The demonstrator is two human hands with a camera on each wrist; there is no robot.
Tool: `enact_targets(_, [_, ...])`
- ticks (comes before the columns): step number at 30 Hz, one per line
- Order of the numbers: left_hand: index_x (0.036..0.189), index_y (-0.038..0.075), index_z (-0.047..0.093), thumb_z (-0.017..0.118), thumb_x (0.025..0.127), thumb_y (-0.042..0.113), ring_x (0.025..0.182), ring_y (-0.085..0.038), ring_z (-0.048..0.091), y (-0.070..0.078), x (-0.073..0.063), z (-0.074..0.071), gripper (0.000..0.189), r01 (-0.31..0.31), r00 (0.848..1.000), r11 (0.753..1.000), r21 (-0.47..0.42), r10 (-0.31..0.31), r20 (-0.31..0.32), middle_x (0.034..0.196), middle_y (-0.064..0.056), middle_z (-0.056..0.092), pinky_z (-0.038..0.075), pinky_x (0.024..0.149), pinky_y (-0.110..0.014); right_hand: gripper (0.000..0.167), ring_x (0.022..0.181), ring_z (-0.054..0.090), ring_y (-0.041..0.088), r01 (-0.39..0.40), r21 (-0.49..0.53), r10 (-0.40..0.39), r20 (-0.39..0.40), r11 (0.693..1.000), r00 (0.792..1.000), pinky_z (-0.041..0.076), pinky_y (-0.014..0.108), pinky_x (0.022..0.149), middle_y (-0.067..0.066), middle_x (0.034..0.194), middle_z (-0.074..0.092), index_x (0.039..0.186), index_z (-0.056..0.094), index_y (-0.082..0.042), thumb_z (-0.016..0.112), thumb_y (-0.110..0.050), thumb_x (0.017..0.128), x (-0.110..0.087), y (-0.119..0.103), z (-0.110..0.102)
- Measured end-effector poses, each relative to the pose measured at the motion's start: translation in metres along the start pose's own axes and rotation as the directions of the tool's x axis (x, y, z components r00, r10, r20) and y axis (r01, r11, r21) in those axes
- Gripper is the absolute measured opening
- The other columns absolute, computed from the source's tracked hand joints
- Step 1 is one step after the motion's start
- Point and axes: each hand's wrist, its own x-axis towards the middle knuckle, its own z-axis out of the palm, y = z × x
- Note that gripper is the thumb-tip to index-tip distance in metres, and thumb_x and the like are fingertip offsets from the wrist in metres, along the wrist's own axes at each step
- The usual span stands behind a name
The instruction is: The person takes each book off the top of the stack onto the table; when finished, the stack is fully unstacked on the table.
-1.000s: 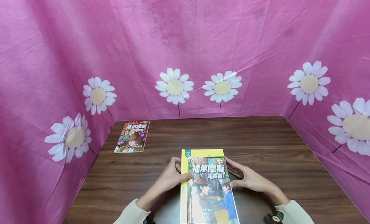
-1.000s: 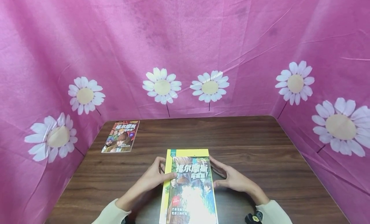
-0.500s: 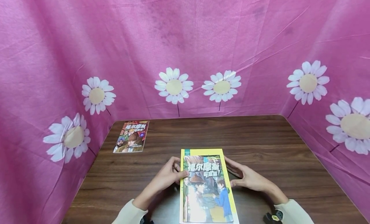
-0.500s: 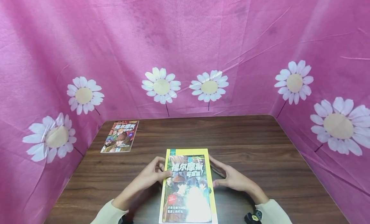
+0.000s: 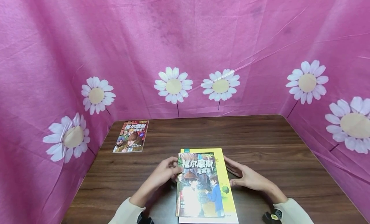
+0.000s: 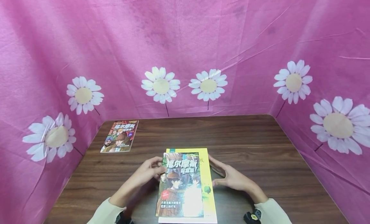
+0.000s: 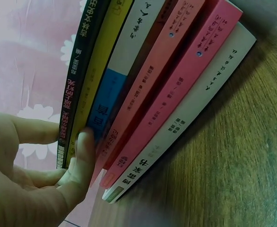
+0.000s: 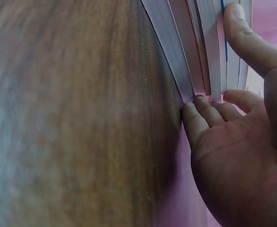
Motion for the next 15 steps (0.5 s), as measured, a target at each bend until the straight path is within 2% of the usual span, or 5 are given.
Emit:
enact_targets(6, [0.139,-0.015,0.054,0.067,0.097,0.006,0.065,-0.012,0.064,-0.0012,0.0004,-0.0034,0.049,0.019,1.000,0.999,-0.026,-0.019,0.002,0.099,-0.005,0.060,0.064,0.066,-0.037,0.100,0.149,0.029,-0.014,0.001,-0.010,-0.001,-0.007,1.000,1.000,0.030,0.007,0.118,0.030,0.175,0.010,0.171,0.016,-0.004,0.079,-0.015,0.094,0.0005,0.0025,0.0018])
enact_targets(15, [0.132,-0.013,0.053,0.065,0.093,0.002,0.070,-0.010,0.061,-0.0012,-0.0007,-0.0060,0.044,-0.004,0.998,0.999,-0.054,0.000,-0.069,0.094,-0.004,0.063,0.055,0.058,-0.023,0.099,0.149,0.029,-0.014,0.021,-0.023,-0.022,-0.015,1.000,1.000,0.028,0.005,0.118,0.032,0.174,0.010,0.170,0.017,-0.002,0.079,-0.014,0.094,-0.0018,0.0048,0.0056])
